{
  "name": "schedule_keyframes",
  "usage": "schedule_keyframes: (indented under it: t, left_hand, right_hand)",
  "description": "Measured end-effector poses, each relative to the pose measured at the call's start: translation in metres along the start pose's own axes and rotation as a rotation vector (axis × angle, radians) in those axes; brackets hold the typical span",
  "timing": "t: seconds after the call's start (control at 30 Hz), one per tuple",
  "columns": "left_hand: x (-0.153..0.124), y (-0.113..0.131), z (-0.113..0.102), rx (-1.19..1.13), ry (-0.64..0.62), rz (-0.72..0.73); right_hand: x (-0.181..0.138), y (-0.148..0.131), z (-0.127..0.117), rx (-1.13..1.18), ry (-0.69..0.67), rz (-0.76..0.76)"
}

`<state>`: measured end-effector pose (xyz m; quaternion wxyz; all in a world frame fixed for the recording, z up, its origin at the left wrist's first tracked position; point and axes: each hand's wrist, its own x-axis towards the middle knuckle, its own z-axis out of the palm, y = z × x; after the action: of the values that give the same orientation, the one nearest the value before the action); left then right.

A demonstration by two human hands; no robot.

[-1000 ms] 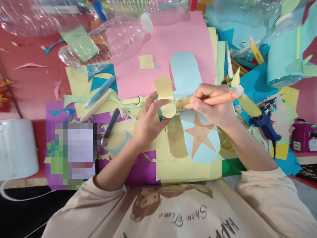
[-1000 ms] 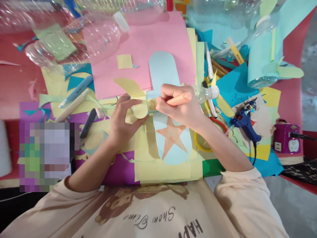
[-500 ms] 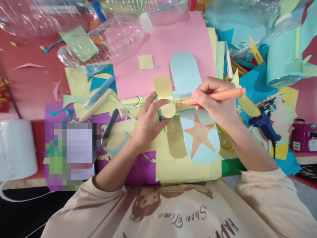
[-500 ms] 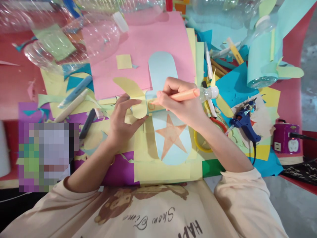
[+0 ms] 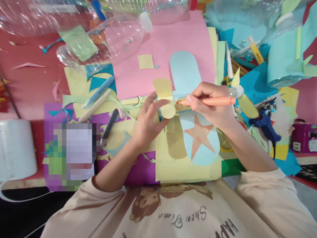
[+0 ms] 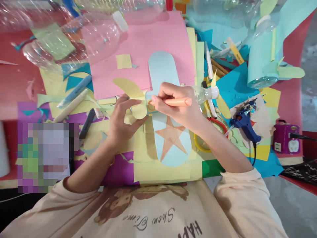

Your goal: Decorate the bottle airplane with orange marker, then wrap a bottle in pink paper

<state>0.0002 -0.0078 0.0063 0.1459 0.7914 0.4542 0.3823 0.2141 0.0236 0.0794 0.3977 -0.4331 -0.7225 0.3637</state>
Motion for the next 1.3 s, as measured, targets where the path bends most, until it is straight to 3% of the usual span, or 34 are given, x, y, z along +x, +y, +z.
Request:
schedule_keyframes:
  t: [0.8, 1.3]
  left_hand:
    - [0.0016, 0.0000, 0.0002, -0.012, 0.008, 0.000]
    - [0.0009, -0.0001, -0.0003, -0.023, 0.005, -0.007]
  right_hand:
    - [0.0024, -0.0033, -0.0031, -0.003, -0.096, 0.015]
    - [-0.0003, 0.0019, -0.0003, 0.007, -0.011, -0.011]
